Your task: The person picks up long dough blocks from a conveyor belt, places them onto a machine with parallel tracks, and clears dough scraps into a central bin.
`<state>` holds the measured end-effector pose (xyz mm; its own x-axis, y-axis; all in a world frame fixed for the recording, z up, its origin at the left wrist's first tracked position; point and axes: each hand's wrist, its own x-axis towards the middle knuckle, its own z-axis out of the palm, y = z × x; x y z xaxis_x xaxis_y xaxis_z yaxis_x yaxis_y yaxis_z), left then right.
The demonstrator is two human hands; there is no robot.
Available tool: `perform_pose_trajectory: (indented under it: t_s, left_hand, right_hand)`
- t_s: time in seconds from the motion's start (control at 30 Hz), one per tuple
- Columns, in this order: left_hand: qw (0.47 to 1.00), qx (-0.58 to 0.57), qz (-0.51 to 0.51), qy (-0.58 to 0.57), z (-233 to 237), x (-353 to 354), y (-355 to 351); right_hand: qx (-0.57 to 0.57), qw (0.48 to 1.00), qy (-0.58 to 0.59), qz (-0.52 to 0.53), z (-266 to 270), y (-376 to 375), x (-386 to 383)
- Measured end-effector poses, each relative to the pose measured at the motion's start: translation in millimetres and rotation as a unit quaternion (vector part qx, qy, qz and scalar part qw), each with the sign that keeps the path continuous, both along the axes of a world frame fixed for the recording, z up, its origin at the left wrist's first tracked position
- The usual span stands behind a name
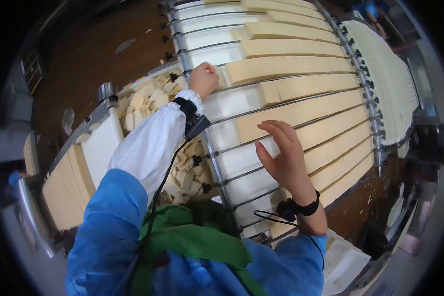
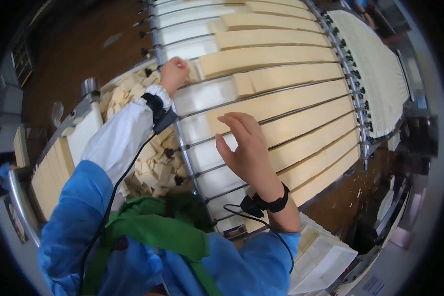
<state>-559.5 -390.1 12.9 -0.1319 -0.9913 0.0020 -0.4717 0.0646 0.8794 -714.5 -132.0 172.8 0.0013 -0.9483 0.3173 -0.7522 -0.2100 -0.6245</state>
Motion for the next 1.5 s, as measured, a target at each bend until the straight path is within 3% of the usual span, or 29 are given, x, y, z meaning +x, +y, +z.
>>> perform_pose_trajectory:
  t_s: [0.13,0.2,0.23,0.3,0.33,0.4,0.43,0.5,0.57,0.63,0.7,0.73,0.77,0.87,0.97,1.07,1.17,1.27,1.33,1.37,1.43,1.5]
  left_hand:
    - [0.999,-0.012,0.005,0.036,51.5,83.4,30.3]
    - [0.988,0.092,0.016,0.123,60.6,150.4,53.5]
    - [0.989,0.088,0.025,0.12,58.6,185.4,64.9]
    - [0.992,-0.042,0.017,-0.122,38.6,252.7,95.3]
    - [0.991,-0.04,0.024,-0.125,30.5,277.3,112.0]
    - [0.96,0.014,-0.049,-0.274,11.9,315.3,139.4]
    - [0.961,0.016,-0.046,-0.273,1.5,324.4,140.9]
    - [0.956,-0.006,-0.082,-0.28,-16.9,329.7,139.1]
    - [0.931,-0.054,-0.107,-0.345,-29.5,323.2,116.7]
    - [0.912,-0.069,-0.114,-0.389,-36.3,309.8,89.0]
    - [0.883,0.099,-0.177,-0.423,-36.4,297.1,63.9]
    - [0.883,0.105,-0.181,-0.42,-65.2,290.1,58.4]
    - [0.866,0.056,-0.166,-0.469,-110.1,281.7,57.7]
    - [0.843,-0.004,-0.144,-0.518,-151.0,270.6,56.2]
    - [0.859,0.027,-0.127,-0.495,-167.3,264.2,50.6]
    - [0.84,-0.032,-0.151,-0.521,-175.8,262.4,49.0]
    - [0.841,0.052,-0.16,-0.514,-147.5,256.1,41.0]
    - [0.865,0.047,-0.148,-0.477,-130.1,275.9,45.3]
    - [0.881,0.066,-0.211,-0.419,-70.5,289.2,61.4]
    - [0.892,0.007,-0.205,-0.402,-49.0,300.0,78.1]
    - [0.958,-0.053,-0.161,-0.232,-3.4,334.8,128.4]
    - [0.99,0.048,-0.088,-0.096,52.6,375.8,183.6]
  right_hand:
    - [0.01,0.993,0.015,0.115,48.5,6.6,58.8]
    - [0.016,0.983,0.004,0.185,61.4,12.6,99.1]
    - [0.02,0.977,-0.006,0.214,63.9,13.3,125.3]
    - [0.078,0.959,-0.001,0.272,48.5,16.3,179.4]
    - [0.111,0.95,0.016,0.29,25.0,15.3,208.4]
    - [0.161,0.953,0.105,0.236,-60.9,4.3,272.8]
    - [0.173,0.951,0.192,0.171,-105.8,-5.3,300.6]
    - [0.193,0.928,0.311,0.073,-195.3,-30.3,324.2]
    - [0.347,0.89,0.292,0.056,-236.0,-43.7,328.1]
    - [0.362,0.888,0.28,0.047,-251.7,-38.7,331.2]
    - [0.358,0.891,0.275,0.045,-261.5,-36.3,333.1]
    - [0.348,0.898,0.267,0.04,-266.1,-34.8,333.5]
    - [0.355,0.895,0.267,0.04,-268.8,-34.8,334.8]
    - [0.363,0.891,0.268,0.041,-283.9,-42.1,340.9]
    - [0.348,0.892,0.284,0.044,-301.5,-45.2,340.2]
    - [0.366,0.878,0.304,0.053,-306.4,-46.3,345.3]
    - [0.309,0.894,0.323,0.037,-312.3,-53.7,345.2]
    - [0.338,0.886,0.315,0.047,-283.4,-40.4,344.8]
    - [0.401,0.865,0.296,0.062,-256.6,-47.8,344.3]
    - [0.432,0.852,0.286,0.073,-243.2,-50.9,345.5]
    - [0.426,0.85,0.289,0.109,-214.2,-59.8,345.8]
    - [0.389,0.877,0.28,0.04,-198.4,-68.4,360.3]
